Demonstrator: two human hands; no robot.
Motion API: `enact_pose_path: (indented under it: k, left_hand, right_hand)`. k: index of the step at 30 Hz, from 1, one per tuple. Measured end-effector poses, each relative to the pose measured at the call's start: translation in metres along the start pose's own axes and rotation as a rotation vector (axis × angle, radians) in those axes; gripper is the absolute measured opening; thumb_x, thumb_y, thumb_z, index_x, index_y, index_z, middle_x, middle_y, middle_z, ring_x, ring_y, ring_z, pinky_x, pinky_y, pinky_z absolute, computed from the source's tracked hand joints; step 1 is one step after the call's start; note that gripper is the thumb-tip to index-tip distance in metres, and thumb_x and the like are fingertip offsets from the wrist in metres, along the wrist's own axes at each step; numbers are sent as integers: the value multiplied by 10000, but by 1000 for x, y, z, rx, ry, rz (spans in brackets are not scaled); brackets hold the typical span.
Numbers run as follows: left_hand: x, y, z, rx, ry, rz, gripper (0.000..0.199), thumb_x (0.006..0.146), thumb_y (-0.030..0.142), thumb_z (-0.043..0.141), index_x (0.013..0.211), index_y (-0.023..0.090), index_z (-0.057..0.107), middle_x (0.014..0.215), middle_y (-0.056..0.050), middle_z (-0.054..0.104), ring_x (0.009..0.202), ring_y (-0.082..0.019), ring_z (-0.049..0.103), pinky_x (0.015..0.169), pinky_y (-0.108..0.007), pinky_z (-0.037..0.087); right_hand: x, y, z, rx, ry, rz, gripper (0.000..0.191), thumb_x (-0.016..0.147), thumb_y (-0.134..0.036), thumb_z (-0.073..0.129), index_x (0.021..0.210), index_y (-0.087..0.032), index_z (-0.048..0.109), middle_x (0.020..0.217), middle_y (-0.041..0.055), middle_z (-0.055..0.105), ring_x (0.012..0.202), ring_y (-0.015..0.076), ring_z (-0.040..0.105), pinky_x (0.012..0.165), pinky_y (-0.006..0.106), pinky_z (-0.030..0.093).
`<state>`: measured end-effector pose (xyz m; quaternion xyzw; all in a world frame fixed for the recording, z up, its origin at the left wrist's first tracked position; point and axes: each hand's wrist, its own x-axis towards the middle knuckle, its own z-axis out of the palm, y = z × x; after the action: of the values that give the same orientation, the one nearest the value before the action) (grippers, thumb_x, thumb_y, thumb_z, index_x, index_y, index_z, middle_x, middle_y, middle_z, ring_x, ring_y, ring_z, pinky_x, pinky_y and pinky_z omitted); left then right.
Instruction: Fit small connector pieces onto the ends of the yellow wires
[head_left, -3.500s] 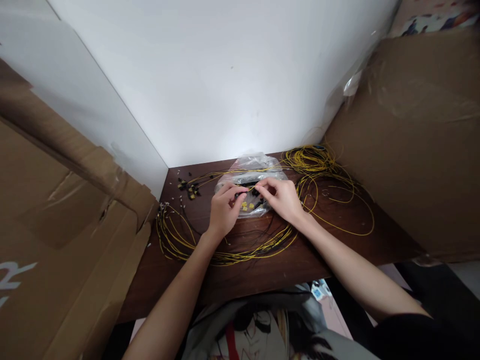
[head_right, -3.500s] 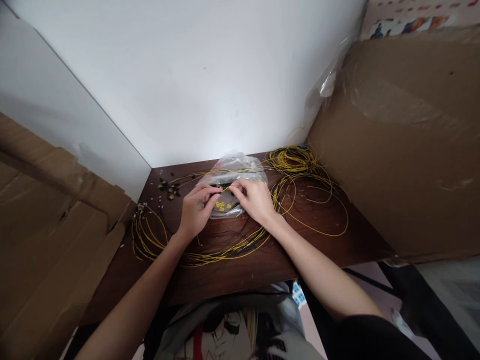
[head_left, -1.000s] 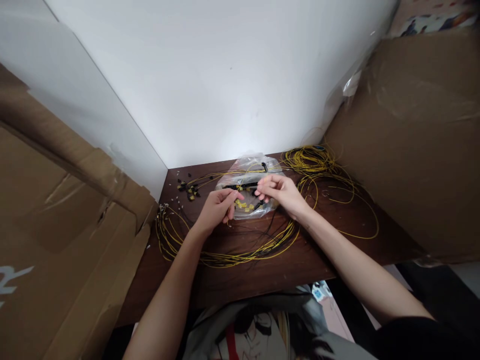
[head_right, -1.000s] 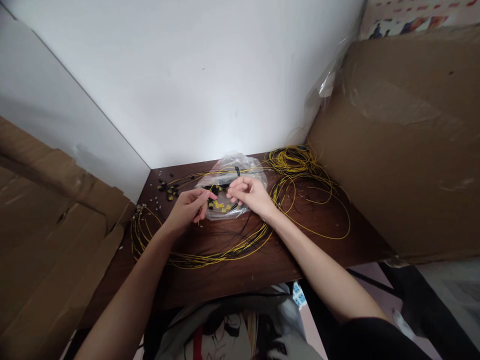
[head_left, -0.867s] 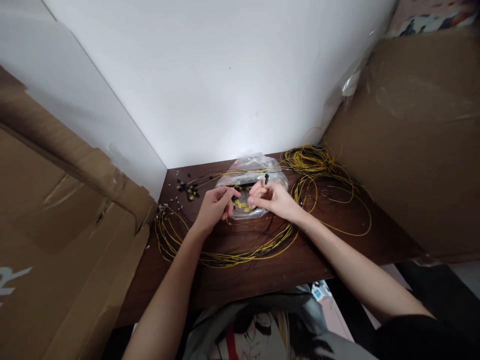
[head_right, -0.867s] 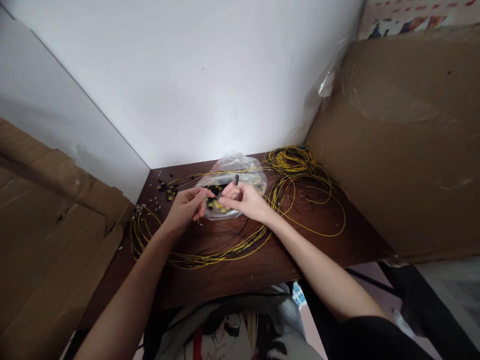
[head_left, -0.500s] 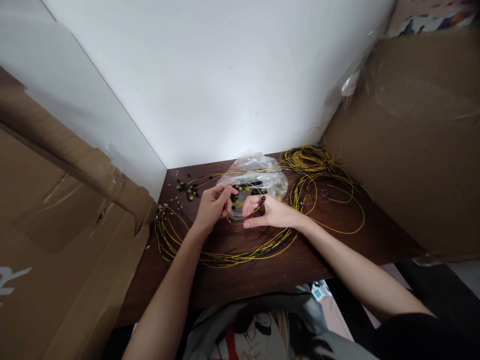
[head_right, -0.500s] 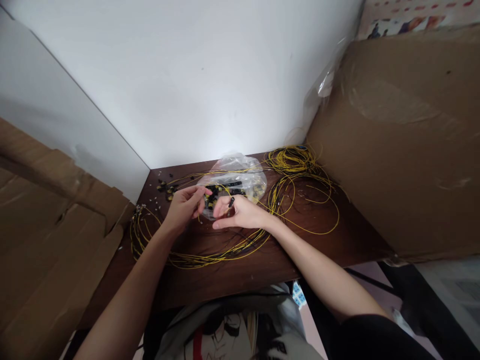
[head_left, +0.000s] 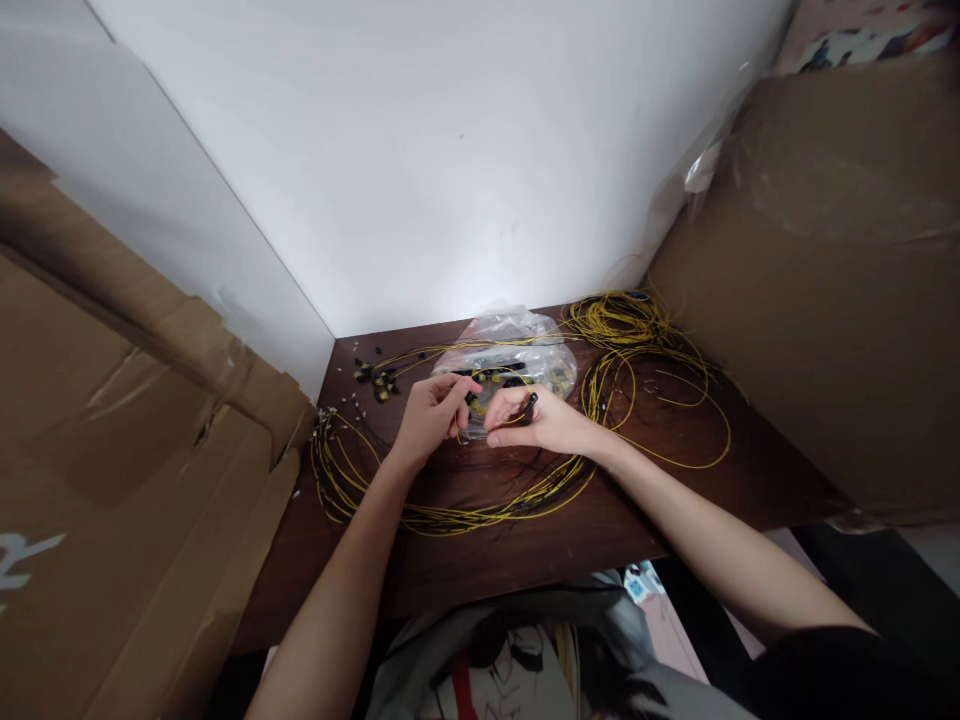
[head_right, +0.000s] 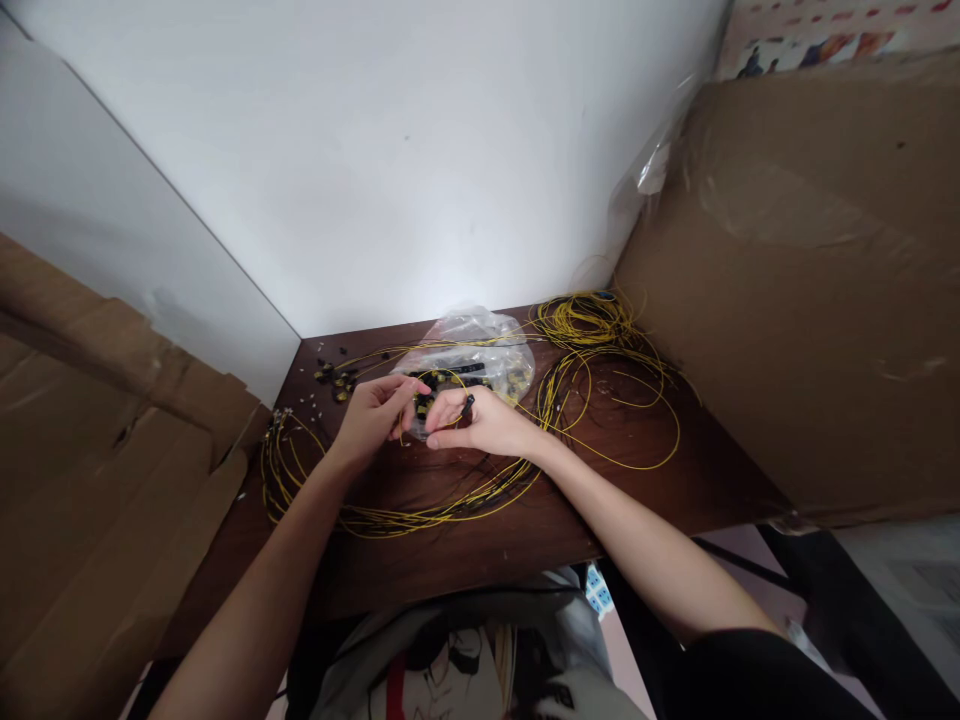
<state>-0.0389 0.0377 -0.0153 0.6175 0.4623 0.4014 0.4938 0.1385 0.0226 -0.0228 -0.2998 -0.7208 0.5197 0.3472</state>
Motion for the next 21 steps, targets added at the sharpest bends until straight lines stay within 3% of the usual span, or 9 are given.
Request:
enact_pose_path:
  k: [7,13,21]
  left_hand:
    - [-1,5,-3,-59,-5,-19,287,780,366,565,843,98,645,502,14,557,364,-55,448,361,-161,346]
    - [-4,6,-9,-148,-80,-32,345,684,352,687,905,89,658,671,-43,653,518,-87,541,522,-219,462]
    - [-4,6,-10,-63,-135,31,221,714,298,660,819,106,688,701,-47,666,591,-96,552,577,-213,449]
  right_hand:
    - [2,3,0,-20,91,0,143,714,-287,676,774,-161,642,674,-5,613,616,99,543,618,248,440]
    - [4,7,-2,-8,146,3,156,730,-301,658,774,-152,644,610,-22,572,546,82,498,545,228,409]
    - [4,5,-2,11,180,5,154,731,-292,657,782,-149,640,642,-6,607,568,89,526,569,238,433]
